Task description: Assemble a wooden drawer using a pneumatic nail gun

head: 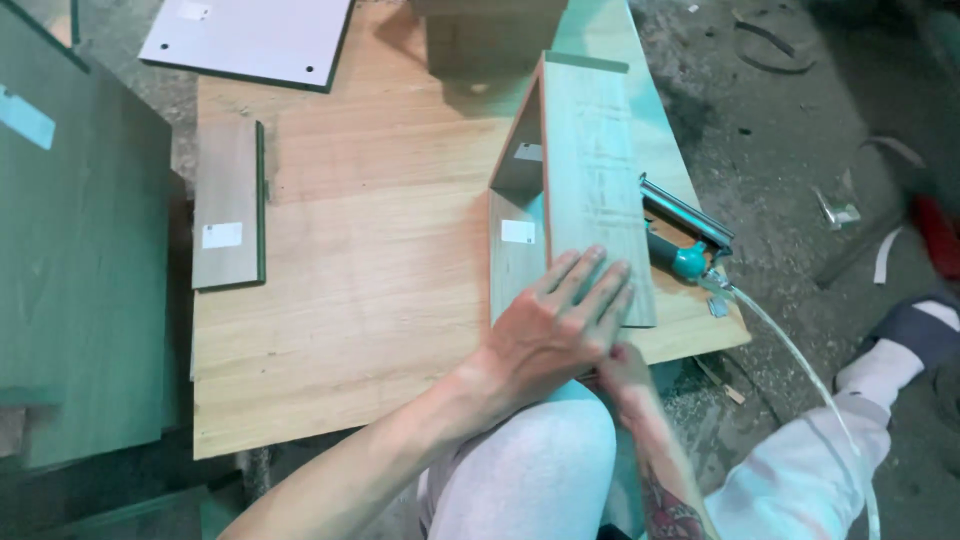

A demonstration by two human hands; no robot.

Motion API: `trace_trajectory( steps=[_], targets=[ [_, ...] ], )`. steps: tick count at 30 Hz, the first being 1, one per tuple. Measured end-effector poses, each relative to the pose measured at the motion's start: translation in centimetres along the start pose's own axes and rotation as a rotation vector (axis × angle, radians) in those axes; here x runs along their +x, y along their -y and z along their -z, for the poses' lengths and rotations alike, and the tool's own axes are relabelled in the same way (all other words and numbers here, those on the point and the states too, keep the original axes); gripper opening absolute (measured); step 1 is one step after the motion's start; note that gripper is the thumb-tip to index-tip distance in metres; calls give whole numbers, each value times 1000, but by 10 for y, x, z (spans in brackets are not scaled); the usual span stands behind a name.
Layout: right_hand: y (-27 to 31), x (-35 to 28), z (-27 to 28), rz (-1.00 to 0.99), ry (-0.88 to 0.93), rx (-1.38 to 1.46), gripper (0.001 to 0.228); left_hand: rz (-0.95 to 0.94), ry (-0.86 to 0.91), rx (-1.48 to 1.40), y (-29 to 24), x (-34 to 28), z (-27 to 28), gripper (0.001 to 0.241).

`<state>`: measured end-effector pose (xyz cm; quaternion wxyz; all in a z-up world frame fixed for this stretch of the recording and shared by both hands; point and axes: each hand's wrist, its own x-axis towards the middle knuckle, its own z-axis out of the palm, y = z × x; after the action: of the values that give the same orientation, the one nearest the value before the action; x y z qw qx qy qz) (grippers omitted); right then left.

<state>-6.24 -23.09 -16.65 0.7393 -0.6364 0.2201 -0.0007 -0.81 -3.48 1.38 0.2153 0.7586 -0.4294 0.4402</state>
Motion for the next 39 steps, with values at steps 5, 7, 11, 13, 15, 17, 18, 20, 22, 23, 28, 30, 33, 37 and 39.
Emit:
trace_trajectory(
  steps=[5,7,11,13,15,17,18,20,22,23,28,30,33,37,39],
  targets=[
    [119,-54,-48,55,277,370,66,34,151,-92,21,14,43,27],
    [123,-54,-55,104,206,318,39,87,555,-355,37,21,61,70],
    [145,-69,-70,82,165,298,33,255,630,-469,97,38,22,66],
    [154,-75,-70,34,245,327,47,251,560,-37,136,36,-26,81],
    [155,-77,-70,22,246,341,47,267,538,-5,164,45,-53,85],
    [157,-76,-71,18,247,361,48,273,515,31,185,54,-76,90],
    [158,-76,-71,23,262,359,48,265,501,74,191,56,-85,93],
    [158,-75,-71,29,276,358,47,254,487,117,194,61,-94,95],
    [158,-73,-72,22,266,339,46,230,465,147,189,65,-91,93],
    [156,-73,-72,21,266,341,46,229,467,147,185,66,-86,93],
    [151,-72,-70,25,272,357,41,254,459,160,163,69,-75,86],
    [153,-73,-71,14,261,357,42,257,466,121,164,69,-80,85],
    [157,-74,-72,14,254,350,42,262,467,69,160,70,-83,87],
    [158,-74,-74,20,250,359,41,208,432,79,146,71,-83,94],
    [162,-76,-75,24,248,334,45,202,405,97,145,72,-86,93]
  ],
)
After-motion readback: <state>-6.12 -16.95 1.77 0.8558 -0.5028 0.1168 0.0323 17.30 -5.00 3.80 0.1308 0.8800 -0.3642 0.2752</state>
